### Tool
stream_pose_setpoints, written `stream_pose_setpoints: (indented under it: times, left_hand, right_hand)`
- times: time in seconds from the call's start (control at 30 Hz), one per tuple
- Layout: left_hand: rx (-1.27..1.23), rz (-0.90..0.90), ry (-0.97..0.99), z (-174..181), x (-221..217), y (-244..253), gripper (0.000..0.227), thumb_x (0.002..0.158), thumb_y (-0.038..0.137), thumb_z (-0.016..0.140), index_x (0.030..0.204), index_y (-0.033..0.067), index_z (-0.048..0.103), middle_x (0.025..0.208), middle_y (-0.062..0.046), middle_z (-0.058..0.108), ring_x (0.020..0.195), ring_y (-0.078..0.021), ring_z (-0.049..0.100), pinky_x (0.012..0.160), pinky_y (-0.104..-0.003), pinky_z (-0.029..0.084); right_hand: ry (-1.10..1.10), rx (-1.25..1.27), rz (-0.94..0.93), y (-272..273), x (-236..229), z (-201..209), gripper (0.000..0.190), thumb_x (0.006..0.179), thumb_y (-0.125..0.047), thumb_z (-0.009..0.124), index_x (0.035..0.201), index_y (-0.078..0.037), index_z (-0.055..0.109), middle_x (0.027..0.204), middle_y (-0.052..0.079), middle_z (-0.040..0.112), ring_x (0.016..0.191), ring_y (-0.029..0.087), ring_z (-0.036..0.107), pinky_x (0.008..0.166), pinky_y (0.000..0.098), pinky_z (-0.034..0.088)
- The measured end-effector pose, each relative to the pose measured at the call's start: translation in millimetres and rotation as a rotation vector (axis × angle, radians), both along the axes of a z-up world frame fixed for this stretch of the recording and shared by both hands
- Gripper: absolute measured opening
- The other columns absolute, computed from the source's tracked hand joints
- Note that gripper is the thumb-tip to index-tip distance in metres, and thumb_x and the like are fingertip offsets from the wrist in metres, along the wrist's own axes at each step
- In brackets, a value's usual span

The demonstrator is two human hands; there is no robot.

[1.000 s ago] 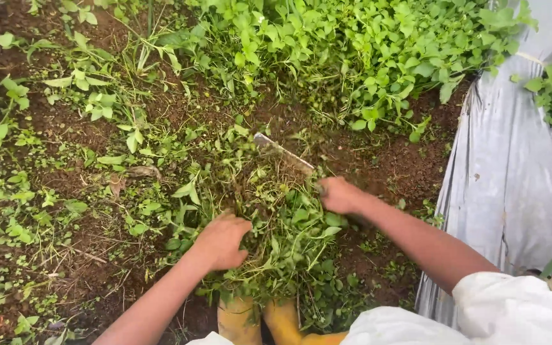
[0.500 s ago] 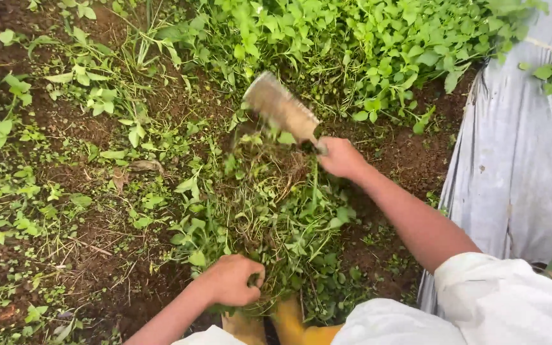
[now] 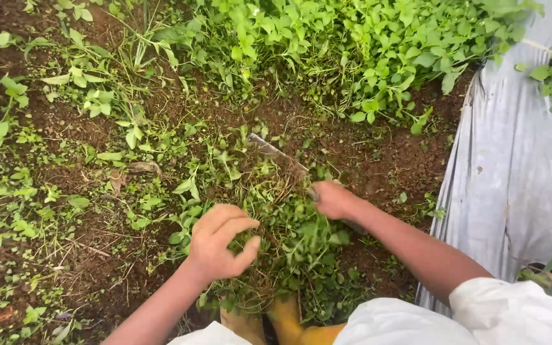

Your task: Using a hand trowel and hands to remove weeds from a vegetable garden bed next to scallion plants.

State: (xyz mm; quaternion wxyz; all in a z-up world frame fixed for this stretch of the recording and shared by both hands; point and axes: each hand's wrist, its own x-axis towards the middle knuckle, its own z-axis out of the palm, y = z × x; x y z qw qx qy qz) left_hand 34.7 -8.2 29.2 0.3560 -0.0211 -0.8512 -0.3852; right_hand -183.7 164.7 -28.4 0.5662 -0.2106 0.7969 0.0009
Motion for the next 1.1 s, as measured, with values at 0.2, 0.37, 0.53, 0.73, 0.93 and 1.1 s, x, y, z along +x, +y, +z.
stream_pose_setpoints:
  times: [0.2,0.37,0.53,0.73,0.93,1.1]
  left_hand:
    - [0.126,0.355,0.1,4,-48,-33,0.028,0.091,0.008,0.057,0.118,0.0,0.053,0.11,-0.014,0.055,0.106,-0.0303,0.054,0.096,-0.04,0.048]
    - [0.542,0.553,0.145,27,-73,-77,0.024,0.103,0.002,0.044,0.125,0.0055,0.037,0.119,-0.011,0.041,0.118,-0.0265,0.046,0.109,-0.039,0.038]
    - [0.616,0.634,-0.086,29,-81,-45,0.031,0.1,-0.005,0.042,0.13,0.001,0.035,0.124,-0.014,0.041,0.126,-0.0325,0.044,0.115,-0.046,0.032]
    - [-0.034,-0.409,-1.36,3,-90,-6,0.091,0.085,0.058,0.069,0.16,0.0208,0.034,0.167,-0.018,0.027,0.155,-0.0419,0.022,0.124,-0.065,0.01]
    - [-0.305,-0.317,-1.288,-69,-49,-5,0.048,0.086,0.033,0.066,0.133,0.0221,0.067,0.133,-0.004,0.066,0.127,-0.0315,0.059,0.111,-0.057,0.043]
    - [-0.296,-0.143,-1.16,-100,-10,-3,0.034,0.088,0.031,0.066,0.119,0.0207,0.072,0.115,-0.002,0.071,0.11,-0.0276,0.067,0.098,-0.051,0.054]
  right_hand:
    - [-0.053,-0.228,0.118,35,25,20,0.018,0.092,-0.001,0.058,0.107,0.003,0.067,0.095,0.022,0.071,0.087,0.031,0.076,0.08,0.0398,0.066]
    - [-0.028,-0.299,0.132,56,49,9,0.023,0.092,-0.003,0.059,0.113,0.003,0.066,0.088,0.019,0.071,0.08,0.029,0.076,0.074,0.0393,0.067]
    - [0.144,-0.458,-0.126,70,15,2,0.02,0.081,-0.006,0.069,0.101,-0.001,0.073,0.088,0.023,0.077,0.086,0.04,0.077,0.078,0.052,0.061]
    - [-0.012,-0.462,-1.064,68,-38,5,0.045,0.105,-0.025,0.055,0.135,0.008,0.052,0.064,0.008,0.051,0.05,0.017,0.053,0.046,0.0373,0.048]
    - [0.199,-0.426,-1.037,68,-12,-20,0.049,0.113,-0.038,0.035,0.093,-0.002,0.061,0.059,0.008,0.056,0.045,0.016,0.055,0.044,0.0354,0.052]
    - [0.017,-0.256,-0.222,67,37,-29,0.042,0.109,-0.025,0.042,0.101,0.004,0.072,0.091,0.026,0.072,0.088,0.036,0.073,0.08,0.0481,0.06]
